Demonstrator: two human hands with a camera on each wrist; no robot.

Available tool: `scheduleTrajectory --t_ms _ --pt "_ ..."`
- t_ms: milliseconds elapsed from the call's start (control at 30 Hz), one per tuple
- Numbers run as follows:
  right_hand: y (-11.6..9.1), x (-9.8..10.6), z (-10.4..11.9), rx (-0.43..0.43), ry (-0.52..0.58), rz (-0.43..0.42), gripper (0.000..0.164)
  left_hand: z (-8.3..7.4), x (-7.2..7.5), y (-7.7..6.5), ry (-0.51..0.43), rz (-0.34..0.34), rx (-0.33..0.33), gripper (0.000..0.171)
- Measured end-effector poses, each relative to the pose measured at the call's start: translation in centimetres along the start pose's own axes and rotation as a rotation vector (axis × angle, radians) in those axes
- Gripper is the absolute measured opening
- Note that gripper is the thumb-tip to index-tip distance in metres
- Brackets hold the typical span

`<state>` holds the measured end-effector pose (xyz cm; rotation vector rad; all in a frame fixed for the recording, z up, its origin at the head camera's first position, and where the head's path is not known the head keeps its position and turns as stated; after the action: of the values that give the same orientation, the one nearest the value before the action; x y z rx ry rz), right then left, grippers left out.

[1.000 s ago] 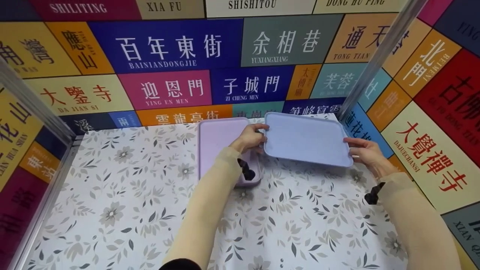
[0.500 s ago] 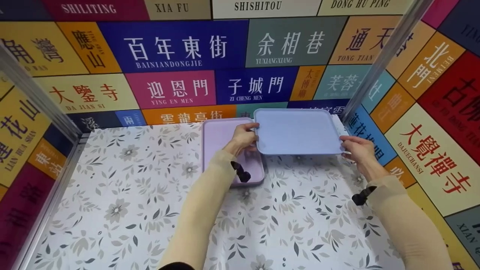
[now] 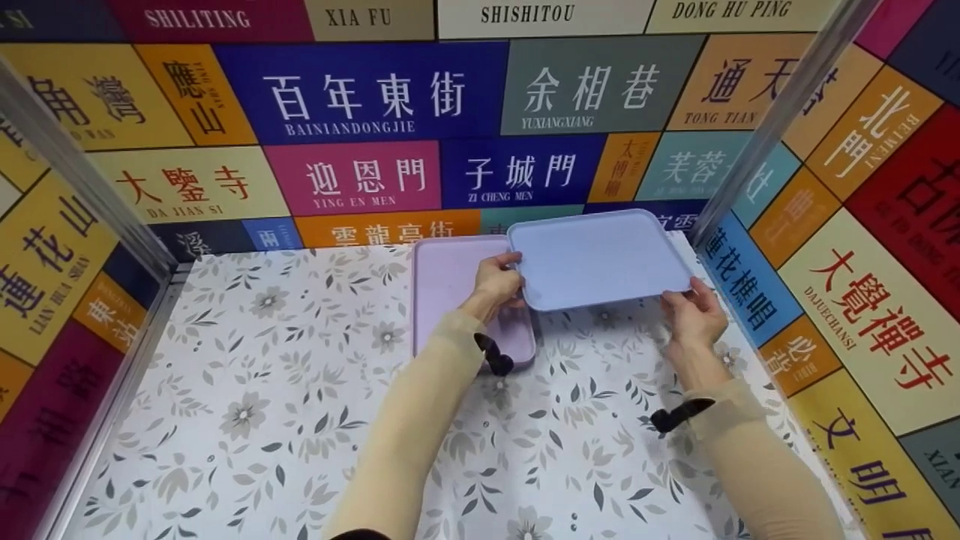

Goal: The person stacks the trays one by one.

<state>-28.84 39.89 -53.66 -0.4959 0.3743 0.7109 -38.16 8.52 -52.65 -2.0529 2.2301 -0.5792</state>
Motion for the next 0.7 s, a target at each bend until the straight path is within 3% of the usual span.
scheduleTrajectory --t_ms 133,367,567,700 --pt "-1.8 -1.4 -1.7 0.075 0.004 -0.037 0.083 -0.3 -0.8 -0.4 -0.011 -0.006 -0.006 0.065" --pt "-5.1 -3.8 -5.1 0.057 -0.011 -0.009 0.093 -0.2 -1.7 -0.6 0.002 -0.032 -0.006 0.065" --pt "-6.0 -4.3 -7.1 0.064 -0.05 0.022 0.096 0.2 -1.8 -1.0 0.001 -0.036 0.007 0.064" --pt "-5.9 -4.6 -7.7 0.059 -0.016 0.015 0.099 0.6 -1.9 -1.1 -0.002 -0.053 0.016 0.064"
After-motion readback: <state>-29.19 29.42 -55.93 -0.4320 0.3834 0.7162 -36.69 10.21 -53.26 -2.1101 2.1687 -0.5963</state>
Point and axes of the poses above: each hand's wrist, its own y-axis towards the middle knuckle, its own x-axis out of the back of the hand, z = x × y, the point moved 3 cm from there along y, towards the middle knuckle, and after that the axes turned 9 degrees about y, right-handed, at the moved point
